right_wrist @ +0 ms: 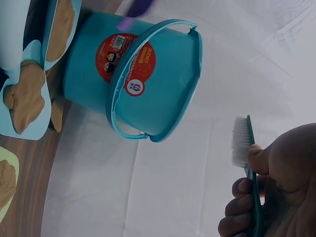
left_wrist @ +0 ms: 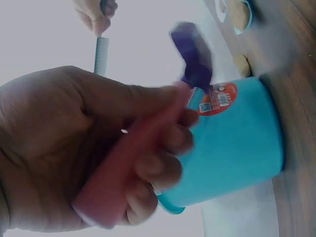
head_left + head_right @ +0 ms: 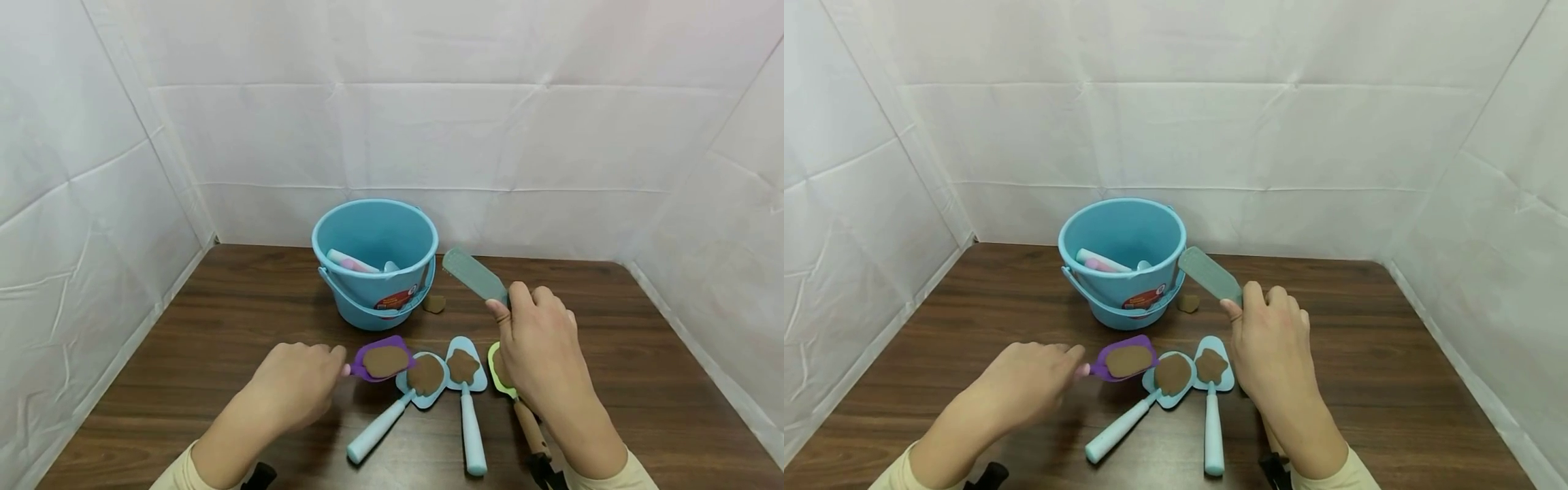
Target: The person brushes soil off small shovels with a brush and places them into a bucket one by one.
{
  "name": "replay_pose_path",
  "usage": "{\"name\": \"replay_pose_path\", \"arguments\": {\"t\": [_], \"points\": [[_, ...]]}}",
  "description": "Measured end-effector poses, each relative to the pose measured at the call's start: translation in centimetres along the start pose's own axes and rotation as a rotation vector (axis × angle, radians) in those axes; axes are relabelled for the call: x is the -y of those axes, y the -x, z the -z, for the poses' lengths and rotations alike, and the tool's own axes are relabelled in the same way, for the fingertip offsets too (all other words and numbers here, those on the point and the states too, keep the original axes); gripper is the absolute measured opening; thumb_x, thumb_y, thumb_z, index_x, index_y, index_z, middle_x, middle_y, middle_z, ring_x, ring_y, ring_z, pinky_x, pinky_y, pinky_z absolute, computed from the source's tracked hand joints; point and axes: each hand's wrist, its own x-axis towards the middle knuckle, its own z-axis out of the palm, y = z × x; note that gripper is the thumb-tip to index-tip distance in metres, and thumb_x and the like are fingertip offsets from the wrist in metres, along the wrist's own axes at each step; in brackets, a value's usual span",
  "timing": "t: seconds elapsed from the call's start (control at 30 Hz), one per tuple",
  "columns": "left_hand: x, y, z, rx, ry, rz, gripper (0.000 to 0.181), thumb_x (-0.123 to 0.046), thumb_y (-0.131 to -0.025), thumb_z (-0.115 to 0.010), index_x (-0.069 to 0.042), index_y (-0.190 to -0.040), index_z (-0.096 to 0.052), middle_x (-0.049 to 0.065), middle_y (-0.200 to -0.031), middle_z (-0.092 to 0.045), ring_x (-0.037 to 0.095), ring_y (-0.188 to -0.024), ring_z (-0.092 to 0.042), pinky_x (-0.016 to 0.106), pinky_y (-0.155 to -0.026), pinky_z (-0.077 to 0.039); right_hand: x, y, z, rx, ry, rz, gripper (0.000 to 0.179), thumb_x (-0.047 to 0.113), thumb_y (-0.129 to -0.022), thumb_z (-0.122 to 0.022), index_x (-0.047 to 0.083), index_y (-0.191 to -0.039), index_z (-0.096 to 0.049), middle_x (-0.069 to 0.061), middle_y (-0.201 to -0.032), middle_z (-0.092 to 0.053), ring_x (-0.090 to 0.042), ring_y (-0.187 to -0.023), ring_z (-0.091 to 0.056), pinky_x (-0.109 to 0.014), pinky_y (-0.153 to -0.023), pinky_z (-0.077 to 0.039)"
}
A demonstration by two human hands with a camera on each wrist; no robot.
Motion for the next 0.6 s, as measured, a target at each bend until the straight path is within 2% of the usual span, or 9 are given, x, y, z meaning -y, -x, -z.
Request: {"name": "replay_pose_path", "arguments": {"t": [0.1, 0.3, 0.4, 0.5, 0.6], "points": [[-0.3, -0.2, 0.3, -0.111, -0.021, -0.042, 0.03, -0.033, -0.105, -0.055, -0.015, -0.081, -0.052, -0.005, -0.063, -0.043, 0.011, -0.052, -0.043, 0.03, -0.047, -0.037, 0.0, -0.1, 0.1, -0.01, -0.001, 0.009, 0.035, 0.033, -0.106, -0.051, 0.007, -0.084, -0.045, -0.007, -0.07, -0.039, -0.024, -0.062, -0.036, -0.038, -0.063, -0.03], [-0.5, -1.0, -0.3, -0.458, -0.13, -0.118, 0.033, -0.038, -0.097, -0.069, -0.015, -0.078, -0.057, -0.004, -0.06, -0.042, 0.009, -0.047, -0.035, 0.023, -0.04, -0.027, 0.1, 0.1, -0.1, -0.052, -0.005, 0.042, 0.035, 0.032, -0.106, -0.052, 0.007, -0.082, -0.044, -0.007, -0.069, -0.037, -0.023, -0.06, -0.034, -0.037, -0.061, -0.029], [-0.6, -1.5, -0.6, -0.555, -0.168, -0.111, 0.032, -0.04, -0.096, -0.069, -0.014, -0.08, -0.06, -0.002, -0.063, -0.045, 0.011, -0.051, -0.038, 0.023, -0.043, -0.027, 0.5, 0.3, -0.1, -0.063, -0.002, 0.061, 0.035, 0.031, -0.106, -0.052, 0.007, -0.082, -0.044, -0.007, -0.069, -0.037, -0.023, -0.059, -0.034, -0.037, -0.061, -0.029], [-0.8, -1.9, -0.9, -0.616, -0.209, -0.068, 0.03, -0.039, -0.098, -0.067, -0.012, -0.086, -0.061, 0.003, -0.069, -0.048, 0.019, -0.058, -0.043, 0.029, -0.049, -0.029, 1.0, 0.6, 0.2, -0.074, 0.0, 0.079, 0.033, 0.029, -0.104, -0.055, 0.007, -0.082, -0.045, -0.006, -0.069, -0.037, -0.022, -0.059, -0.033, -0.036, -0.061, -0.029], [-1.0, -2.5, -1.3, -0.704, -0.236, -0.022, 0.026, -0.037, -0.099, -0.066, -0.013, -0.09, -0.061, 0.008, -0.073, -0.051, 0.024, -0.063, -0.045, 0.033, -0.051, -0.026, 1.7, 1.0, 0.5, -0.087, -0.001, 0.105, 0.032, 0.029, -0.103, -0.058, 0.007, -0.083, -0.046, -0.005, -0.069, -0.036, -0.021, -0.059, -0.032, -0.036, -0.061, -0.028]]}}
